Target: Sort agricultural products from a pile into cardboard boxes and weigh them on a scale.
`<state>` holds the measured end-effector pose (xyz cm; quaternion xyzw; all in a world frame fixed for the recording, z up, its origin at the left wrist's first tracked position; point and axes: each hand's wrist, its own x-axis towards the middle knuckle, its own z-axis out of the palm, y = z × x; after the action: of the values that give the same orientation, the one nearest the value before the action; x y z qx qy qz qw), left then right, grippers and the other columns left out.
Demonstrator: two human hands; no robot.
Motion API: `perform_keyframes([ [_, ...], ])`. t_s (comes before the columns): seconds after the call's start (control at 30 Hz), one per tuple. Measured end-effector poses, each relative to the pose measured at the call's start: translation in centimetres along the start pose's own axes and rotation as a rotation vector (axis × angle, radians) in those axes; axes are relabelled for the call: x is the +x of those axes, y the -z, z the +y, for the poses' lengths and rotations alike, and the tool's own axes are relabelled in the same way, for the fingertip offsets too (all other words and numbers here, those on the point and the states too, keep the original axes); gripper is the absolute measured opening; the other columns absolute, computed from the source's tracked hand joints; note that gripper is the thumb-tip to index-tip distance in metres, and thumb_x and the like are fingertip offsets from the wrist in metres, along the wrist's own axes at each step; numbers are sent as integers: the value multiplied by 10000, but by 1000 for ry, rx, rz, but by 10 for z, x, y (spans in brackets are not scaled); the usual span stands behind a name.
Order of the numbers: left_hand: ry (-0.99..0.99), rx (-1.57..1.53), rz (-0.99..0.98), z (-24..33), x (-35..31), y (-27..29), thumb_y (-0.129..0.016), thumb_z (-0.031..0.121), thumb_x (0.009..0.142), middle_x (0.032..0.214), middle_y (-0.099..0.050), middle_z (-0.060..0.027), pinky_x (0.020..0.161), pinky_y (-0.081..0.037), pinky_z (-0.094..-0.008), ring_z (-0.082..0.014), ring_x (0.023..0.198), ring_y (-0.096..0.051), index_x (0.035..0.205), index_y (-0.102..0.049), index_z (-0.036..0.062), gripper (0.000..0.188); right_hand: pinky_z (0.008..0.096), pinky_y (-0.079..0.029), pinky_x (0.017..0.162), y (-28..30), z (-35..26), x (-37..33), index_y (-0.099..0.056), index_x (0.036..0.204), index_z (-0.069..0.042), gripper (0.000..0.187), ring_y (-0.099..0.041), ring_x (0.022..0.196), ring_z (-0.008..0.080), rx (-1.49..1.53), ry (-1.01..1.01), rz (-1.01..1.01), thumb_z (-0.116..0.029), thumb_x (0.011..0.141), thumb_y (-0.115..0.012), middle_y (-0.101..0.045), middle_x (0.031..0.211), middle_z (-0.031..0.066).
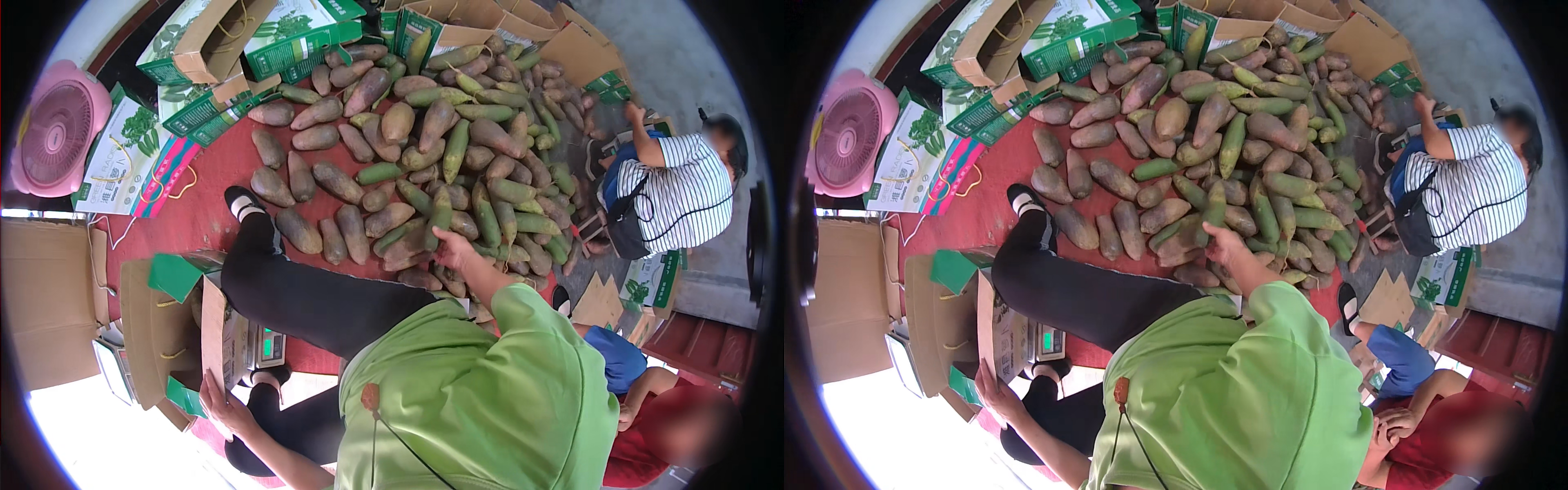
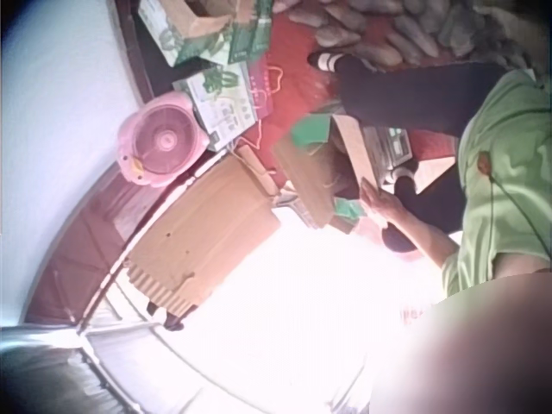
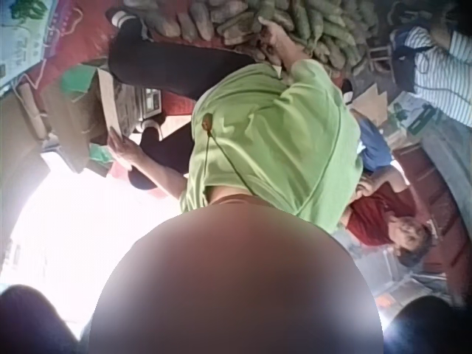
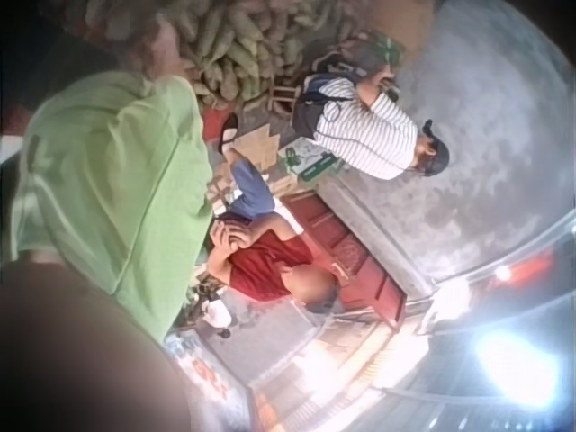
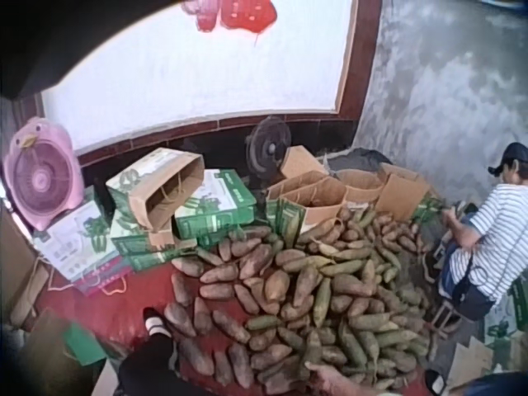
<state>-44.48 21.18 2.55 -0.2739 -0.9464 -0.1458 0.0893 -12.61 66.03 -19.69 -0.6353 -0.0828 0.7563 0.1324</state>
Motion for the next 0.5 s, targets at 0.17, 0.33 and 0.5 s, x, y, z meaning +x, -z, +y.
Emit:
perform_keyframes([
  [0.17, 39, -11, 0, 2, -7, 10, -489, -24, 766, 1093, -591, -159, 876, -428, -426, -346, 999, -552, 1184, -601, 50, 439, 574, -474, 881, -32, 9, -29, -521, 1123, -20, 390, -578, 992, 271, -228, 7, -233, -184, 811, -687, -594, 1020, 107],
  [0.33, 122, -70, -57, 19, 6, 13, -500, -81, 683, 1100, -602, -137, 908, -422, -404, -330, 1030, -550, 1141, -625, 57, 494, 335, -461, 811, -75, -12, -71, -551, 1089, 13, 383, -588, 880, 204, -712, 405, -220, -96, 763, -722, -616, 997, 100],
  [0.5, 109, -28, -30, 17, 5, 21, -533, -35, 683, 1085, -607, -71, 926, -393, -400, -291, 1025, -550, 1137, -633, 101, 484, 290, -440, 838, -170, -37, -129, -532, 1125, 13, 400, -555, 924, 149, -1032, 719, -567, -25, 754, -675, -603, 1000, 58],
])
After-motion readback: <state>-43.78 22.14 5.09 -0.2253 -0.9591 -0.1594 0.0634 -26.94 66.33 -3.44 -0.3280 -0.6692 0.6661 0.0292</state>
